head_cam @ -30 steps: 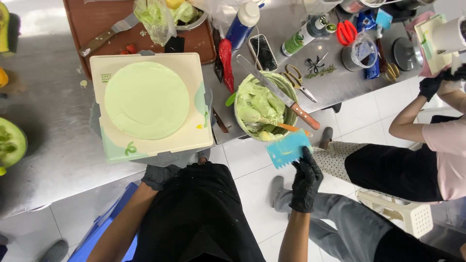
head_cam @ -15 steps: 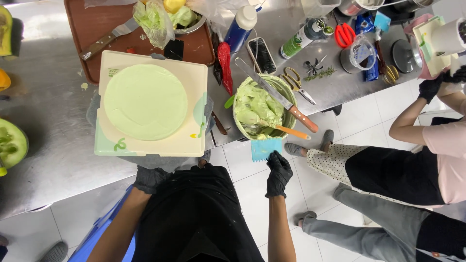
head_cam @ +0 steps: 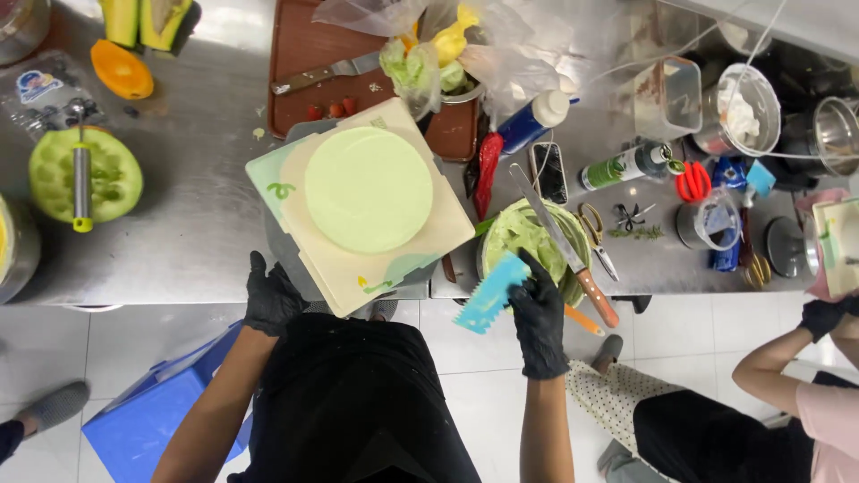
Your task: Applying and smoothing green icing onto a cake using a piping bag and offset spatula.
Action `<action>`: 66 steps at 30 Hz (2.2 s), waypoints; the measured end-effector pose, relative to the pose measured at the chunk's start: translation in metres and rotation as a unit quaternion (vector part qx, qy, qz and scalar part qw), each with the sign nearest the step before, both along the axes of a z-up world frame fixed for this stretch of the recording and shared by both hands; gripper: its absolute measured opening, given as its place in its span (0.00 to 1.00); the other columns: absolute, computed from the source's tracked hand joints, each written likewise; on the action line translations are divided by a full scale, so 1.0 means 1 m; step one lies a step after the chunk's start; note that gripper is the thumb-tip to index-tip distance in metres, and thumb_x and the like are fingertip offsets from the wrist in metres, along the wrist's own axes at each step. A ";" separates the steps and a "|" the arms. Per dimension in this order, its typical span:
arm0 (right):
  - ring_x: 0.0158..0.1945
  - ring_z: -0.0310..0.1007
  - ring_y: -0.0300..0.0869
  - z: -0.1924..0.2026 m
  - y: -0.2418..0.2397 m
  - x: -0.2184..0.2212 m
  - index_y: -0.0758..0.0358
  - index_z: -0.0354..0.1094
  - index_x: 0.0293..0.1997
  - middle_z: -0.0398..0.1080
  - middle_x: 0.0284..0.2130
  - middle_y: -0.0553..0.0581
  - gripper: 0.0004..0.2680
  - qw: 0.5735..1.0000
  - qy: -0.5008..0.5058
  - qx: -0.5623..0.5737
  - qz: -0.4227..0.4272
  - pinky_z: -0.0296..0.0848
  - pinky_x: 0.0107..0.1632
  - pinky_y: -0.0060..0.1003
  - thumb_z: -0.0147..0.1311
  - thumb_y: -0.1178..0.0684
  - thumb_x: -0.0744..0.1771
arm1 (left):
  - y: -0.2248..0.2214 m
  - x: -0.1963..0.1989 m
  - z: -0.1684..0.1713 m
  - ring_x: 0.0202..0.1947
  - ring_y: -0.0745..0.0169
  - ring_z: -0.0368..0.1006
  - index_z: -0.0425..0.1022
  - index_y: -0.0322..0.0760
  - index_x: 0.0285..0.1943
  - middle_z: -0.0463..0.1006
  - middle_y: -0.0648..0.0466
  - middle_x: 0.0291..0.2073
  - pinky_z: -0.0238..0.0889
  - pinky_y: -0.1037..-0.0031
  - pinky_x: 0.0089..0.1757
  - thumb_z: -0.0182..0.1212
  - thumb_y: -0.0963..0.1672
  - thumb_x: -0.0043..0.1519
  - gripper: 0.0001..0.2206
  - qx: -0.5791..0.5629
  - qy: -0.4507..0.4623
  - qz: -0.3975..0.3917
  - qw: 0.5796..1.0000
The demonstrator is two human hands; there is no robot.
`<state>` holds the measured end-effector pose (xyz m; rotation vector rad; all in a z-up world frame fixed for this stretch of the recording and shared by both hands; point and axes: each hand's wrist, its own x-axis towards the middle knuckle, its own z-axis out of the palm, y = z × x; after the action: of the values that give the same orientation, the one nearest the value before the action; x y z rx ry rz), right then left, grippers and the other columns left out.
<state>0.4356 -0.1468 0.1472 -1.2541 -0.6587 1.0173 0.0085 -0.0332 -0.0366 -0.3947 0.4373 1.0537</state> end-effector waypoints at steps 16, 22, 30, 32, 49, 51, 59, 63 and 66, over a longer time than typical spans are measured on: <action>0.26 0.74 0.34 0.045 0.261 -0.160 0.74 0.77 0.39 0.78 0.27 0.55 0.11 0.883 -0.191 -0.138 0.406 0.75 0.30 0.29 0.70 0.55 0.62 | -0.006 0.018 0.008 0.68 0.37 0.63 0.53 0.27 0.76 0.64 0.35 0.69 0.63 0.48 0.60 0.41 0.64 0.66 0.43 -0.014 -0.029 -0.011 0.999; 0.23 0.73 0.35 0.045 0.282 -0.107 0.74 0.77 0.38 0.77 0.25 0.56 0.11 0.865 -0.330 -0.130 0.356 0.74 0.28 0.30 0.71 0.54 0.62 | 0.003 0.000 0.024 0.67 0.37 0.64 0.53 0.25 0.75 0.66 0.35 0.68 0.58 0.46 0.62 0.40 0.65 0.64 0.44 -0.006 0.036 0.006 0.999; 0.26 0.75 0.34 0.071 0.257 -0.082 0.71 0.77 0.39 0.78 0.28 0.55 0.09 0.918 -0.243 -0.131 0.285 0.76 0.30 0.29 0.69 0.56 0.62 | -0.001 0.015 0.021 0.68 0.43 0.63 0.53 0.34 0.76 0.65 0.42 0.69 0.52 0.42 0.64 0.42 0.65 0.61 0.43 0.014 0.053 -0.018 0.998; 0.25 0.75 0.35 0.072 0.244 -0.121 0.72 0.76 0.39 0.77 0.27 0.56 0.10 0.897 -0.223 -0.157 0.348 0.75 0.28 0.30 0.70 0.56 0.61 | -0.004 0.031 0.025 0.66 0.41 0.64 0.57 0.35 0.74 0.67 0.43 0.68 0.52 0.45 0.64 0.43 0.66 0.60 0.43 -0.036 0.083 -0.094 0.991; 0.27 0.77 0.35 0.079 0.244 -0.144 0.71 0.76 0.40 0.78 0.29 0.56 0.11 0.888 -0.232 -0.138 0.372 0.78 0.30 0.31 0.70 0.54 0.62 | 0.000 0.021 -0.027 0.69 0.46 0.62 0.54 0.34 0.76 0.64 0.42 0.71 0.56 0.56 0.64 0.39 0.64 0.64 0.41 -0.012 0.143 -0.067 0.987; 0.27 0.76 0.35 0.069 0.243 -0.158 0.71 0.76 0.40 0.78 0.28 0.55 0.11 0.863 -0.234 -0.142 0.425 0.76 0.29 0.30 0.70 0.54 0.62 | 0.007 0.022 -0.015 0.70 0.49 0.61 0.53 0.40 0.79 0.62 0.45 0.72 0.56 0.58 0.66 0.40 0.63 0.64 0.39 0.049 0.161 -0.065 0.984; 0.26 0.75 0.35 0.059 0.272 -0.077 0.71 0.75 0.37 0.79 0.29 0.57 0.09 0.915 -0.260 -0.140 0.274 0.76 0.29 0.30 0.70 0.56 0.62 | 0.007 -0.006 0.038 0.68 0.41 0.64 0.55 0.30 0.76 0.65 0.37 0.70 0.59 0.49 0.63 0.35 0.66 0.63 0.45 0.018 0.063 0.017 0.998; 0.26 0.75 0.34 0.072 0.248 -0.120 0.68 0.74 0.39 0.77 0.28 0.56 0.10 0.919 -0.195 -0.122 0.320 0.76 0.29 0.30 0.70 0.56 0.61 | -0.003 0.015 0.028 0.67 0.43 0.64 0.55 0.23 0.75 0.65 0.37 0.67 0.59 0.49 0.62 0.37 0.67 0.64 0.47 -0.017 0.091 -0.043 0.995; 0.27 0.76 0.33 0.060 0.238 -0.151 0.67 0.75 0.39 0.79 0.29 0.54 0.09 0.889 -0.175 -0.143 0.398 0.76 0.28 0.29 0.69 0.55 0.61 | 0.002 0.019 0.042 0.65 0.45 0.66 0.57 0.31 0.74 0.69 0.44 0.66 0.59 0.50 0.61 0.38 0.67 0.59 0.45 -0.030 0.137 -0.101 0.985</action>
<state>0.2843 0.0907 0.2075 -1.4718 -1.4180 1.6149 0.0279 -0.0313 0.0050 -0.2528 0.7419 0.9006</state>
